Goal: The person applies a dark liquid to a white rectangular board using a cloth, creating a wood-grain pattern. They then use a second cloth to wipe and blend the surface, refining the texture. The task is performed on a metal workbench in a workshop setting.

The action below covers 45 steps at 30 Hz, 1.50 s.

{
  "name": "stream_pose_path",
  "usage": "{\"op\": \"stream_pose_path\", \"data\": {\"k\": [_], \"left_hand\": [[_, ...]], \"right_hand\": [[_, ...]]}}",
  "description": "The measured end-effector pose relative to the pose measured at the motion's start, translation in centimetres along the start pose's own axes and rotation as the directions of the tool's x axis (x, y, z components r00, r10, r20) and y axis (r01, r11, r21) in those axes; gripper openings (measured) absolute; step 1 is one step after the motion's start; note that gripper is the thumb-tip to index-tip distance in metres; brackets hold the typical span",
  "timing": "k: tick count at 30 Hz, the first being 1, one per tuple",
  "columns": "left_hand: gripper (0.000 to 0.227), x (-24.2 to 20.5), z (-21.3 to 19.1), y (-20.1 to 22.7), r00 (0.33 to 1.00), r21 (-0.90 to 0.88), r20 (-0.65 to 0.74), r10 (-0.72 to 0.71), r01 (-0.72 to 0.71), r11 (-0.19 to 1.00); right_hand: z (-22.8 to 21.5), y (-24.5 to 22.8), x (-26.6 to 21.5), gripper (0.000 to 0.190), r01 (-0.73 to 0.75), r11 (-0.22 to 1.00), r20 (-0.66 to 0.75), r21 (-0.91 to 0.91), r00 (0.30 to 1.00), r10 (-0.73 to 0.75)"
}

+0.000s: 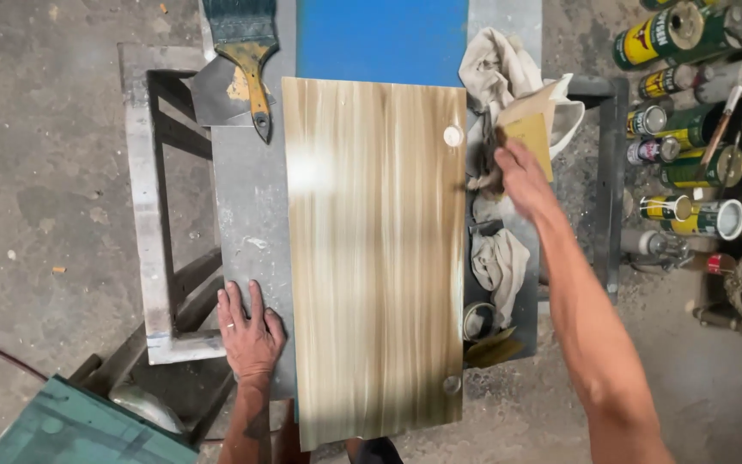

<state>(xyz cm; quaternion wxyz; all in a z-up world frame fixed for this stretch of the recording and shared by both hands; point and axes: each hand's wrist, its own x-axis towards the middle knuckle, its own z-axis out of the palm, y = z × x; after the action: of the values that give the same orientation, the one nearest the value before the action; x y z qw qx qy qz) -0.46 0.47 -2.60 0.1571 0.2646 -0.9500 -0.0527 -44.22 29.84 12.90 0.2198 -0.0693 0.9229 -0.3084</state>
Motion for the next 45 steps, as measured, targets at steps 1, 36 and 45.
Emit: {"op": "stream_pose_path", "data": {"k": [1,36,45], "left_hand": [[0.056,0.1,0.3,-0.1,1.0,0.001,-0.006,0.004,-0.004,1.0],[0.054,0.4,0.2,-0.4,0.999,-0.044,-0.034,0.042,-0.044,0.998],[0.054,0.5,0.0,-0.3,0.998,-0.051,-0.026,0.051,-0.052,0.997]], "right_hand": [[0.3,2.4,3.7,0.033,0.155,0.98,-0.005,-0.124,0.988,-0.156],[6.7,6.3,4.4,0.017,0.475,0.76,-0.026,-0.445,0.841,-0.541],[8.1,7.1,-7.0,0.015,0.44,0.803,0.029,-0.402,0.883,-0.469]]}}
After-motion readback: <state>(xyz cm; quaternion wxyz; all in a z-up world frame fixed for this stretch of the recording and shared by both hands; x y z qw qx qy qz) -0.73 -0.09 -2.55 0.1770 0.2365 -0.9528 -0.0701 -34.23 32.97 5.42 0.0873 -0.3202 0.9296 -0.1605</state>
